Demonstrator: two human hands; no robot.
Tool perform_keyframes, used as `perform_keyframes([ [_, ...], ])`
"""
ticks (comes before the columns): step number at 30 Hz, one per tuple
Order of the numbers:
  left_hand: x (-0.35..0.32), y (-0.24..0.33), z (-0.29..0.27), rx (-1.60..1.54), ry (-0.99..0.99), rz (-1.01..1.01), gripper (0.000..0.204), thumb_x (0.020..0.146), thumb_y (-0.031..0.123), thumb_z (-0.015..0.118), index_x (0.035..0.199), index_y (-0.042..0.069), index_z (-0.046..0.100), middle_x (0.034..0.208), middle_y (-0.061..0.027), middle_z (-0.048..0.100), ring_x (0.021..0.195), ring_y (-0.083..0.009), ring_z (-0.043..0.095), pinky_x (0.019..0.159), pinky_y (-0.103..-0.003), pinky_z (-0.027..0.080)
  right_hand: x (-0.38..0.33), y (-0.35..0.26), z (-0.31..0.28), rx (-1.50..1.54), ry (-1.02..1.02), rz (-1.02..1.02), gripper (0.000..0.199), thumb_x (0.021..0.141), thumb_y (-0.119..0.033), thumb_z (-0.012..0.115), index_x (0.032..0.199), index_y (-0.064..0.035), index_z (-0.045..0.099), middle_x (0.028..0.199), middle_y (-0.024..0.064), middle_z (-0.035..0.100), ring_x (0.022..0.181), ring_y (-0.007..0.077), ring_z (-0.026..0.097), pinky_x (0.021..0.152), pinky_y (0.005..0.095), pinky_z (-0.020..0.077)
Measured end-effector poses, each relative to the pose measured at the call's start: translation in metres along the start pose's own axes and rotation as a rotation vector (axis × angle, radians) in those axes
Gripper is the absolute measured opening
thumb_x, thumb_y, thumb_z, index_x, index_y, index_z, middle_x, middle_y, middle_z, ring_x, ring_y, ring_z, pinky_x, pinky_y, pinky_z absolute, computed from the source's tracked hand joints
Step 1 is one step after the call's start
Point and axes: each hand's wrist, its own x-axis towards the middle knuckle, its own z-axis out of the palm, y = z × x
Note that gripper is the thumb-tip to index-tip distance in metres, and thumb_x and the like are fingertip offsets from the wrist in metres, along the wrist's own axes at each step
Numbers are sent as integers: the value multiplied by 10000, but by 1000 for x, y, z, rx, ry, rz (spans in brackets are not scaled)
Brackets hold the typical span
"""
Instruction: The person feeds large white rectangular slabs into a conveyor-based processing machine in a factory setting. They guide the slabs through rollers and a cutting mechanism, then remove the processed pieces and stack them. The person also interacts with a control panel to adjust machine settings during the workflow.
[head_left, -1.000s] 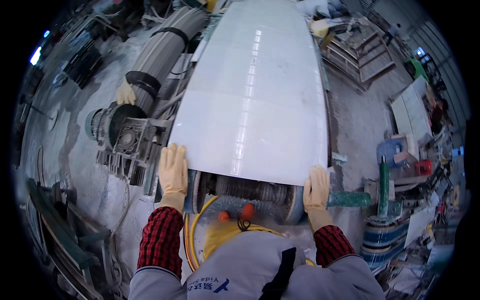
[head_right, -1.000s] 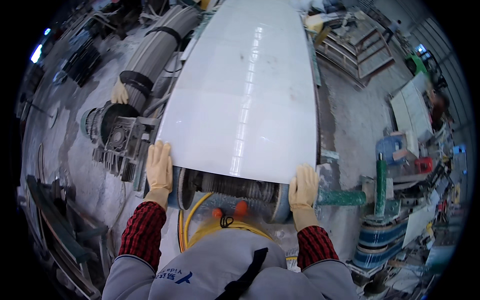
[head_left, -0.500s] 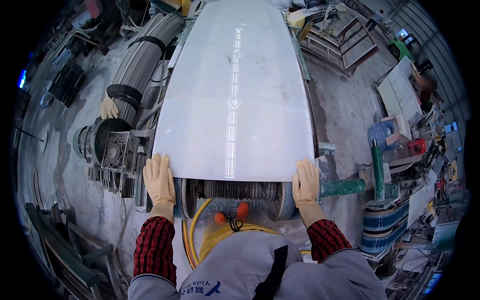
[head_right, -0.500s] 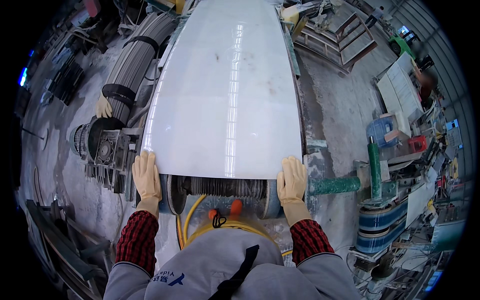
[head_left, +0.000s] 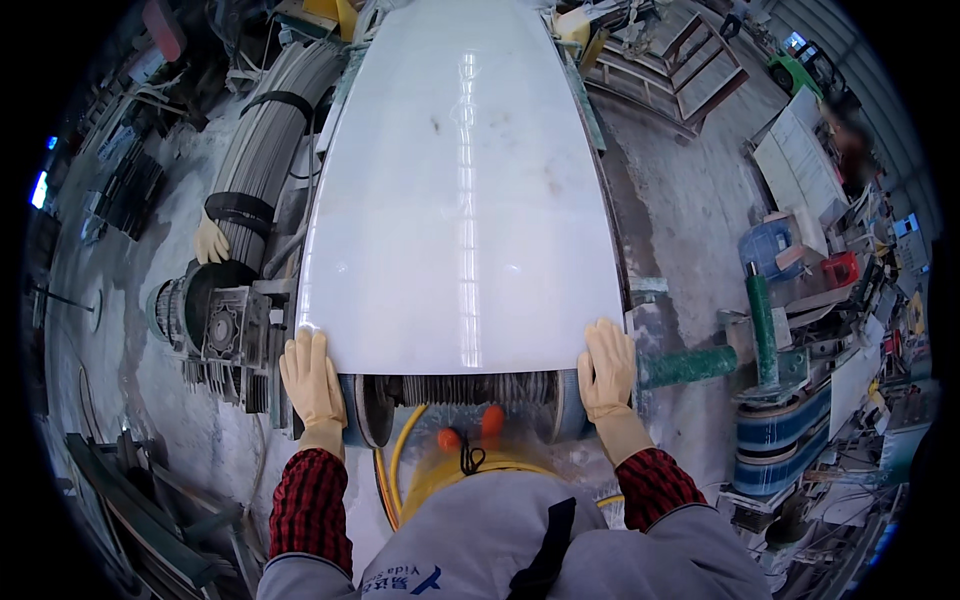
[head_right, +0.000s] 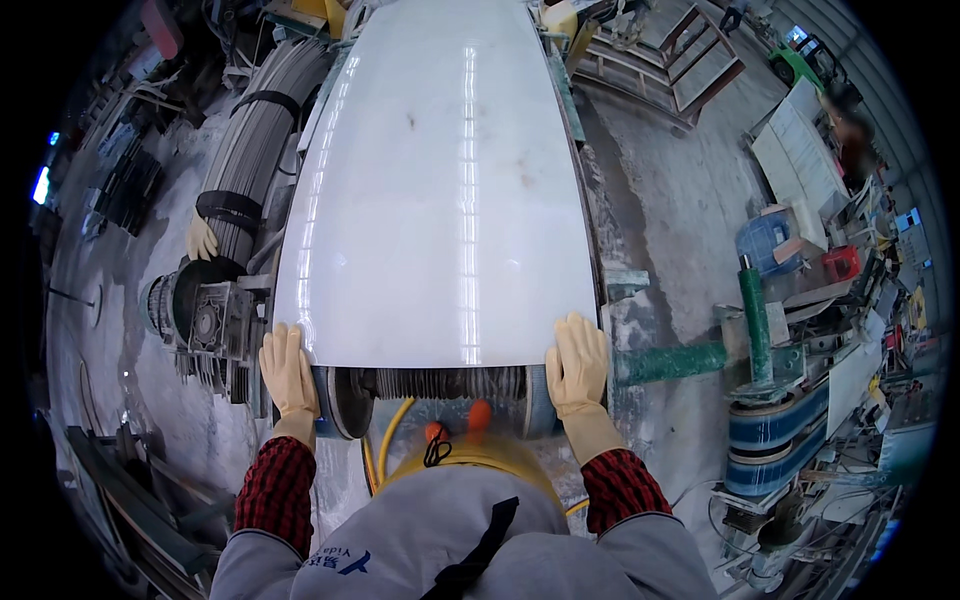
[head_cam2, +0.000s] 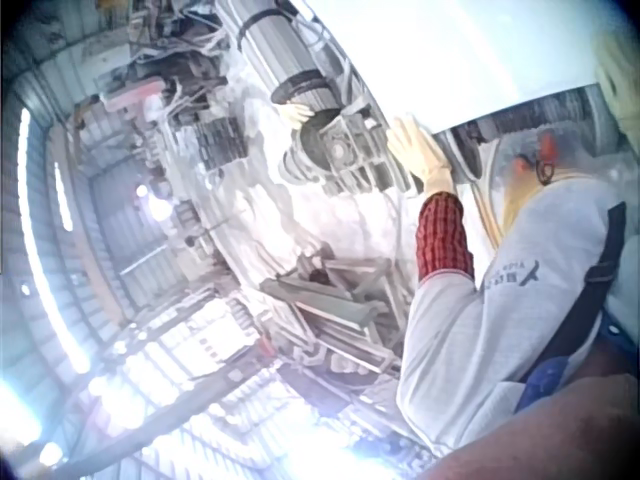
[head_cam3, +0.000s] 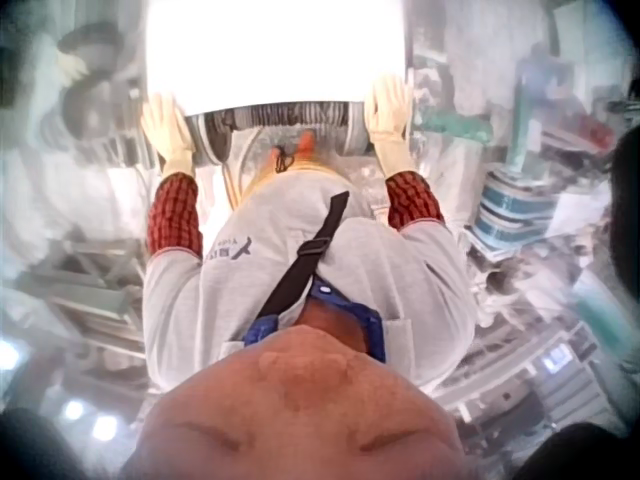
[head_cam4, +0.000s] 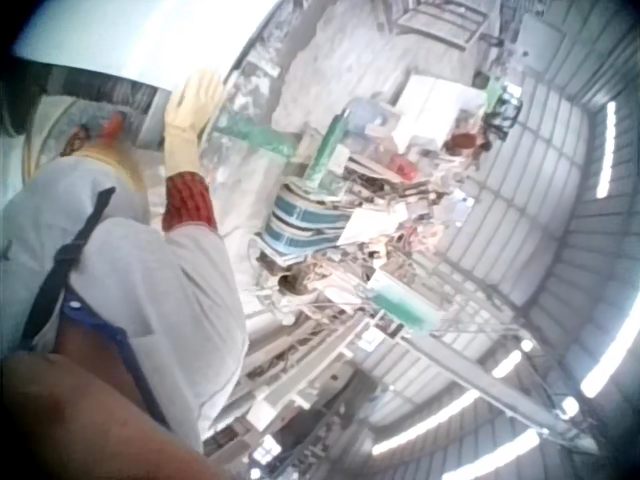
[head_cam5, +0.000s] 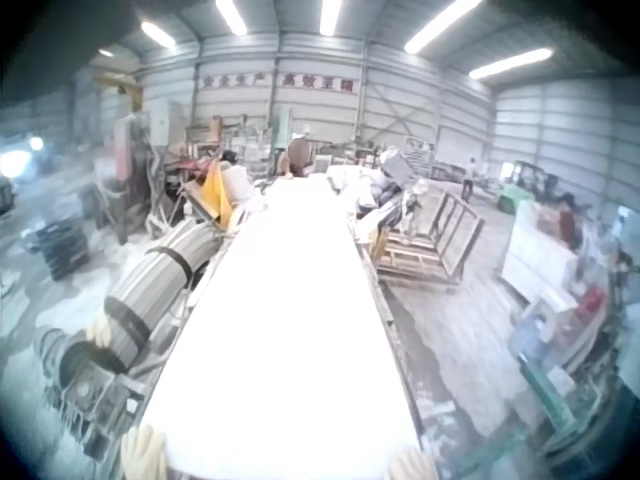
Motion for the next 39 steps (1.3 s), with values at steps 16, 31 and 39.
perform_keyframes([
  [16,-14,-9,3,-25,9,5,438,1079,136,622,1514,80,635,1589,-238,610,1476,-504,535,1239,-628,399,-77,-148,36,1582,-563,1080,477,1157,-204,717,1600,-50,629,1557,102,730,1388,261,719,1195,407,580],
  [31,-24,-26,-32,-267,63,187,394,1015,119,705,1402,52,675,1457,-219,651,1345,-462,575,1160,-610,431,-13,-195,158,1804,301,1676,548,1177,-261,746,1633,-23,557,1582,204,659,1457,393,684,1210,585,626],
  [39,-53,-33,-70,-469,-285,442,581,910,231,849,1431,46,672,1476,-229,644,1368,-483,570,1217,-613,406,-140,-256,59,1701,104,1860,635,1224,-299,655,1698,54,420,1667,243,565,1535,420,607,1324,587,519],
])
